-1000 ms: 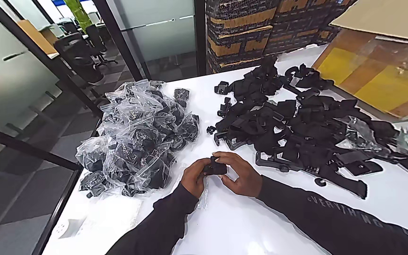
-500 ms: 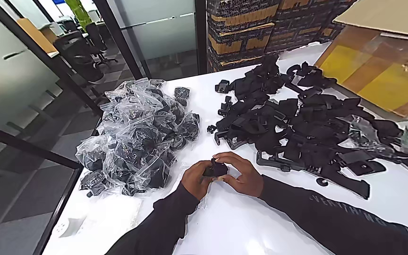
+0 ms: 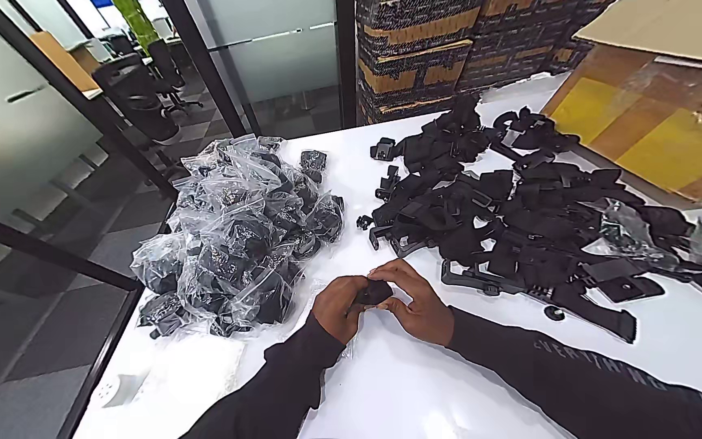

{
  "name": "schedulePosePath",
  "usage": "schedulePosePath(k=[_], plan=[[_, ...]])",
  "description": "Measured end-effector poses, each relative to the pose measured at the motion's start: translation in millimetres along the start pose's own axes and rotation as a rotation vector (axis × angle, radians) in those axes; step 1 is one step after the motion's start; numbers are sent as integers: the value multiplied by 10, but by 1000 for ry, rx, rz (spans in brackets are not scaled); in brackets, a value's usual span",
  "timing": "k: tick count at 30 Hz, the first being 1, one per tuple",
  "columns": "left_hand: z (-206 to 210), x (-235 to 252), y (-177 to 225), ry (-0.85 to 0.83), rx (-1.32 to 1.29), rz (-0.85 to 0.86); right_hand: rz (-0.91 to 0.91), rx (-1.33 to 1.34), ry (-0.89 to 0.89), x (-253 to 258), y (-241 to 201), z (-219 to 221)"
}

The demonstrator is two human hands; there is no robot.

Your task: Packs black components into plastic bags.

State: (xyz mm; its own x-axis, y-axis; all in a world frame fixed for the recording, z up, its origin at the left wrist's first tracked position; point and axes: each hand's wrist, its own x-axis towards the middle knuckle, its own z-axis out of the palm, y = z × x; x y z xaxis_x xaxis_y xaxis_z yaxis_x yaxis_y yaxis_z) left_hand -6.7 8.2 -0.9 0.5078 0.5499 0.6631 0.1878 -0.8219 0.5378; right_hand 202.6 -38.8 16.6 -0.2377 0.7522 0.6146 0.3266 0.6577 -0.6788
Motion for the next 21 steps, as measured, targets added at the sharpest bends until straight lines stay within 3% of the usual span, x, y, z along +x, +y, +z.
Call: schedulePosePath(k=[9, 12, 18, 21], plan=[[-2, 5, -70, 17, 45, 90, -78, -206, -77, -23, 57, -7], [-54, 19, -40, 23, 54, 9, -81, -263, -56, -25, 93, -35], [-316, 74, -9, 66, 333, -125, -91, -232, 60, 9, 146, -78], [-396, 101, 202, -182, 409, -277, -105, -235, 87, 19, 139, -78]])
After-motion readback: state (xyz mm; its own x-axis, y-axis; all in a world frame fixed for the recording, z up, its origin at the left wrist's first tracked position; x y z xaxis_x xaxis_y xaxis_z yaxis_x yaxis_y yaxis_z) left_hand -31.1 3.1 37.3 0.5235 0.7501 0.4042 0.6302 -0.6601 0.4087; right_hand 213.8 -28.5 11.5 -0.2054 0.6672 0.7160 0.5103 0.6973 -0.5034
